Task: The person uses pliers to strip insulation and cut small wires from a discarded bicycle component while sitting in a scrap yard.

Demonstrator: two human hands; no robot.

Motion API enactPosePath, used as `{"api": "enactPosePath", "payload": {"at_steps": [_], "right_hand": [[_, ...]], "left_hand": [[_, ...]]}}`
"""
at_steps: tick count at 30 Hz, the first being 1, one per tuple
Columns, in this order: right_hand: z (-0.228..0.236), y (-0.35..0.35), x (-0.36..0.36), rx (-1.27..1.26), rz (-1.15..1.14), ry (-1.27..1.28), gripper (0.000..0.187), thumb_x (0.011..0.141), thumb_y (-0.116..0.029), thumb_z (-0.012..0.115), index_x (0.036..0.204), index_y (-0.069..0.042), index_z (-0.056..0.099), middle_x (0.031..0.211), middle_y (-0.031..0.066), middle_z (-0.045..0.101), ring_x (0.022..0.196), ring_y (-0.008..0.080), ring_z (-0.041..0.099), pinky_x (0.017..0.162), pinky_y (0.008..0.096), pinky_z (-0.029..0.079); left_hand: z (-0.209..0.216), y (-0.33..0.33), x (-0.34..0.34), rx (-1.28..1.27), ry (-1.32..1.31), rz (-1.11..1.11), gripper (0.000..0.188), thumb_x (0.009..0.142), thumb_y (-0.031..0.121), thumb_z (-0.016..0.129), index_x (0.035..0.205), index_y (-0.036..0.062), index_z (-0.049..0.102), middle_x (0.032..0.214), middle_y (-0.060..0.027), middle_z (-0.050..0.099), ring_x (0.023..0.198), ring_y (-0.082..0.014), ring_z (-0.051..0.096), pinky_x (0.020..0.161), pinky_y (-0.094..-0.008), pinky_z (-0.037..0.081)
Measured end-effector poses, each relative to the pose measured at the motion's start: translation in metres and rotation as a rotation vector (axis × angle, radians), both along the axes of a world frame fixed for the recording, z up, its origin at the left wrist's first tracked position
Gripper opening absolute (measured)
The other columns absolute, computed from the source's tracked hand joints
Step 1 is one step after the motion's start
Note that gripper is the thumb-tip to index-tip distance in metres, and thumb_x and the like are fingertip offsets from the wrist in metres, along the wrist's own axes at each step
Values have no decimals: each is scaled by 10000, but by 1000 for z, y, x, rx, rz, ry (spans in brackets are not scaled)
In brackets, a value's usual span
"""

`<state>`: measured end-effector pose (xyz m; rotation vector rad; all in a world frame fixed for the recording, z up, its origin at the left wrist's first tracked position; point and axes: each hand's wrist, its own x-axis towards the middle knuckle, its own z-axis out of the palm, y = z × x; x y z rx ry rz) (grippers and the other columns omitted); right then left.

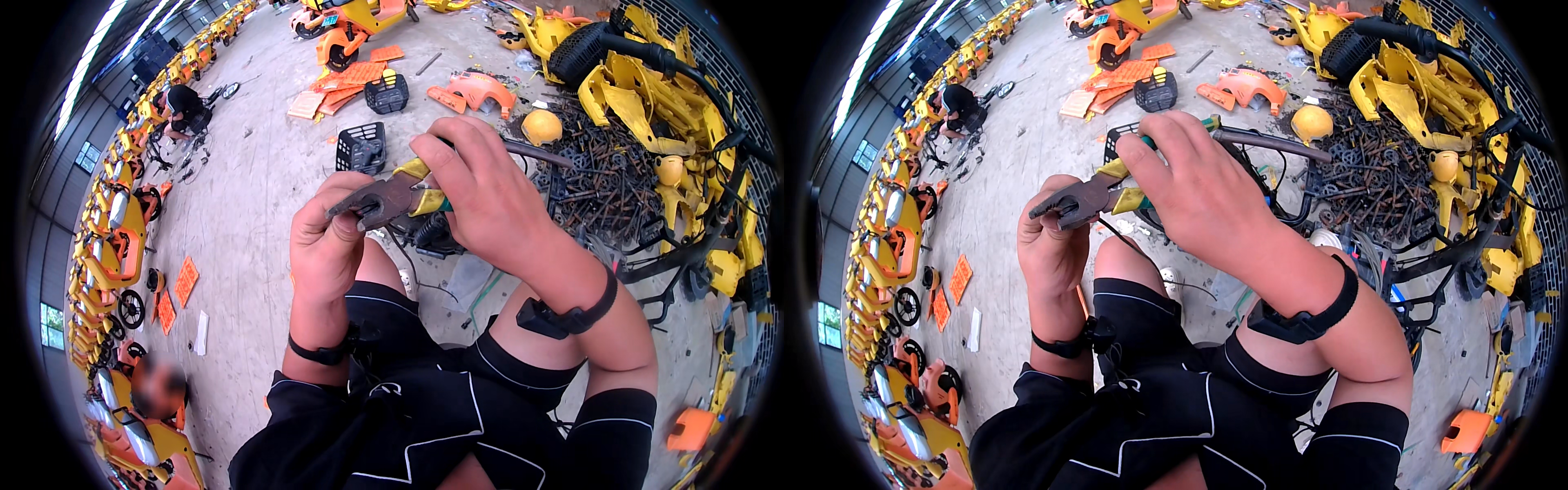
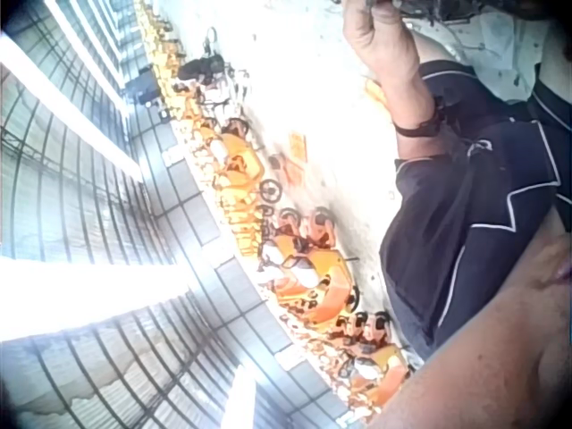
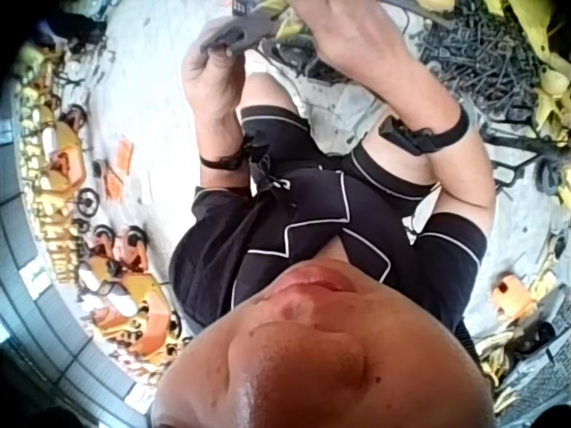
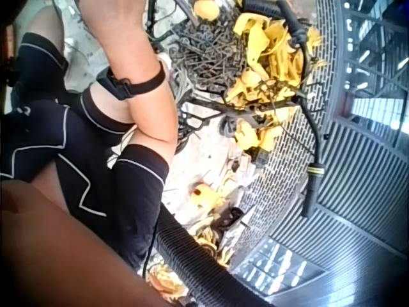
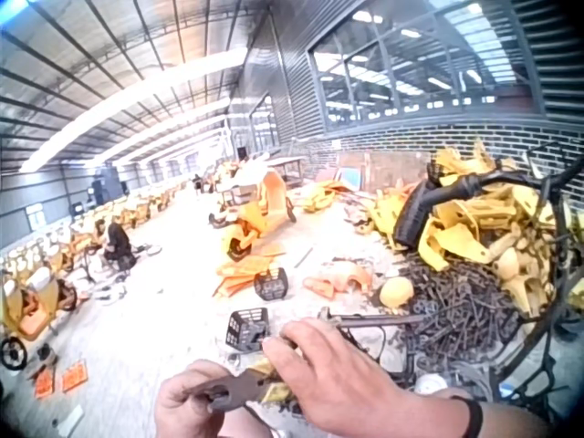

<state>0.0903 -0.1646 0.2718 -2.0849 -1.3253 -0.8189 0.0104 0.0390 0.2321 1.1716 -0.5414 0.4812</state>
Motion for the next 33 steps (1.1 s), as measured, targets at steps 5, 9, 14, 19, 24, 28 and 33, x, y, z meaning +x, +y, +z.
{"api": "enactPosePath", "payload": {"at_steps": [5,9,14,19,24,28,33], "right_hand": [[-2,2,-2,39,43,27,470,812,-7,576,1274,-32,495,1240,199,506,1199,399,513,966,453,494],[0,1,-5,27,20,3,454,816,-15,572,1263,-26,496,1235,196,510,1185,395,519,960,451,494],[-1,2,-3,0,-37,-91,392,818,-69,572,1202,-13,517,1200,166,542,1134,356,546,919,422,495],[1,-1,-4,32,-86,-246,325,823,-119,563,1134,-26,546,1099,121,583,1071,310,566,880,391,474],[7,-1,-2,45,-70,-310,255,816,-132,567,1055,-41,562,994,103,583,968,292,579,816,368,471],[5,-2,0,42,9,-190,205,800,-126,578,990,-54,557,939,91,580,881,284,589,764,364,479],[6,-7,-4,16,-36,-17,198,798,-98,610,985,-50,565,868,80,590,798,284,616,704,384,499]], "left_hand": [[2,-2,-1,24,-8,26,297,966,254,662,1113,-4,662,1132,-150,594,960,-217,595,833,-342,495],[4,0,-4,16,0,5,283,969,232,669,1067,-34,667,1156,-160,606,1019,-210,597,889,-345,491],[3,3,-3,19,-3,-18,279,972,224,665,1070,-37,660,1159,-165,602,1019,-215,599,889,-346,492],[5,0,-3,45,2,-1,281,944,255,688,1046,-5,654,1059,-132,576,888,-209,591,789,-339,484],[11,3,-7,87,2,21,277,932,255,708,1026,0,657,1050,-131,573,880,-201,583,781,-334,474],[10,5,-6,103,-5,4,275,930,254,707,1033,4,655,1048,-133,572,872,-199,578,779,-334,475],[8,0,-9,7,21,21,261,975,227,650,1032,-28,648,1072,-150,590,907,-200,579,808,-335,483]]}}
